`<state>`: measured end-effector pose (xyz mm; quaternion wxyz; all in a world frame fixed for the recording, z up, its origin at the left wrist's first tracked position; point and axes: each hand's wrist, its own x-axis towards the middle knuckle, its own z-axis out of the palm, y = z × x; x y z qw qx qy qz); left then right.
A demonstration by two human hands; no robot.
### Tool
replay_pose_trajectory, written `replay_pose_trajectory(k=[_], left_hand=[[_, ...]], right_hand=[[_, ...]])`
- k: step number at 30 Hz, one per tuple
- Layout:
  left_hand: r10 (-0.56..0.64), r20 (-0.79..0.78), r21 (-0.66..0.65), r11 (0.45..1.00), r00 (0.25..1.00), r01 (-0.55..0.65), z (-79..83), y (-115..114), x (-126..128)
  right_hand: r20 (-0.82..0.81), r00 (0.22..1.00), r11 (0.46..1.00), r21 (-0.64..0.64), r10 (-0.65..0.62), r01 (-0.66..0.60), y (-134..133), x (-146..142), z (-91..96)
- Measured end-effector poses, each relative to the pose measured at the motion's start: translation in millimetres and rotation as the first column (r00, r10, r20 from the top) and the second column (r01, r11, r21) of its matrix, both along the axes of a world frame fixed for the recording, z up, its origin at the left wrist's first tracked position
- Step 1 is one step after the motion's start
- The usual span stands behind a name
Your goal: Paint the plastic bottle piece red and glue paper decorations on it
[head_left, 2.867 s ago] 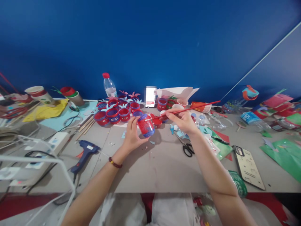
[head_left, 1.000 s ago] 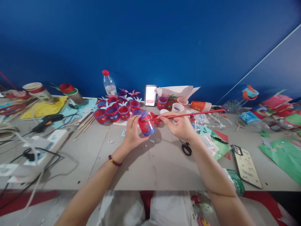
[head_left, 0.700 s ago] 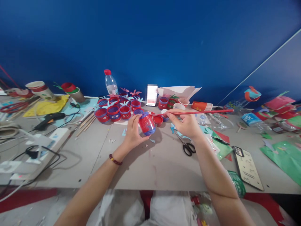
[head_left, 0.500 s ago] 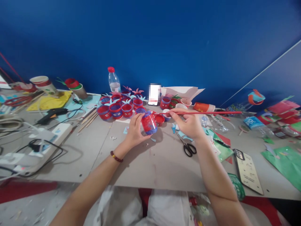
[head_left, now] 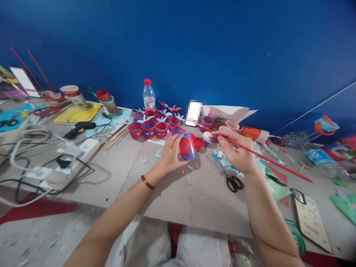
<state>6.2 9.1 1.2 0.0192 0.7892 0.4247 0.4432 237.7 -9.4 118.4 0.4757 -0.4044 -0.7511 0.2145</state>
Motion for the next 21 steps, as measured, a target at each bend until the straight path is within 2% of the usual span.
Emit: replay_pose_trajectory(k=[5, 14, 18, 21], left_hand=[[-0.006, -0.013, -0.009, 1.0, 1.0, 0.006, -3.6, 0.6, -0.2], [-0.001, -0.024, -0.029, 1.0, 1.0, 0.001, -3.0, 1.3, -0.8], [0.055, -0.002, -0.054, 0.997, 0.998, -0.055, -5.0, 2.3, -1.9], [0.095, 0.019, -0.069, 0.993, 0.995, -0.094, -6.0, 2.4, -2.3]], right_hand=[[0.063, 0.998, 1.0, 0.005, -0.026, 0.026, -1.2, 3.6, 4.9], [0.126, 0.992, 1.0, -0.004, 0.007, -0.007, 2.0, 5.4, 7.4], [0.087, 0.996, 1.0, -0.019, 0.01, -0.009, 3.3, 2.5, 4.8], [-0.007, 0.998, 0.994, -0.082, 0.068, -0.069, 2.8, -0.9, 2.6]])
